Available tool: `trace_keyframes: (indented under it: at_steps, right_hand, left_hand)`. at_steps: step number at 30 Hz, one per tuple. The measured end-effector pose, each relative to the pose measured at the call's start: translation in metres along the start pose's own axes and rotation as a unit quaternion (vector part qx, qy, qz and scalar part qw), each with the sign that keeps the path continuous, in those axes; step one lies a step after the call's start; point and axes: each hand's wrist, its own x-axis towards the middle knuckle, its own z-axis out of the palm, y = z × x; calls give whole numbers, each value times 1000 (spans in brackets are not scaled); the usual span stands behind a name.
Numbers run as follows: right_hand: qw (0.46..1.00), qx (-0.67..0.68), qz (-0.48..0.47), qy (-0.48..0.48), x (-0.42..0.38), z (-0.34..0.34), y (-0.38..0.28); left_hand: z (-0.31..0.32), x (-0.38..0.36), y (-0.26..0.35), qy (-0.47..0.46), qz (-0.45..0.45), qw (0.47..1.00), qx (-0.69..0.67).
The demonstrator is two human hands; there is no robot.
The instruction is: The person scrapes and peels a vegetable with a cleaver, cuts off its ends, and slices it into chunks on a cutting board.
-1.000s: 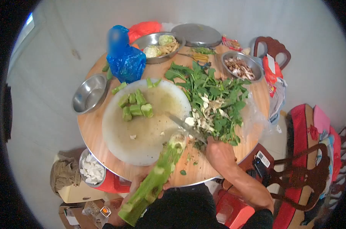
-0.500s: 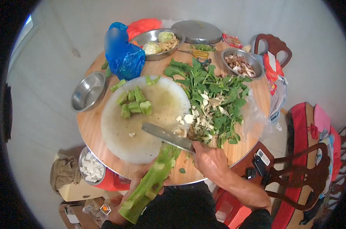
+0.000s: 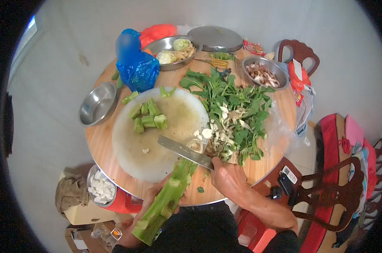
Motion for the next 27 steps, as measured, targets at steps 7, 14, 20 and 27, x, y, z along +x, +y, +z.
trace_keyframes:
  at_steps: [7,14,20,27]
  right_hand:
    - [962,233,141,24,19,1,26]
    - [969,121,-123,175,-8,-17,-13]
    - [999,-23,-23,37,6,26,13]
    - [931,301,191,-75,28,14,32]
  left_hand:
    - [-6,-1,2,4,9,999,33]
    - [-16,-5,-2,39,-35,999,-6]
    - [5,-4,3,56,3,998,26]
    - [-2,-4,2,40,17,998,52]
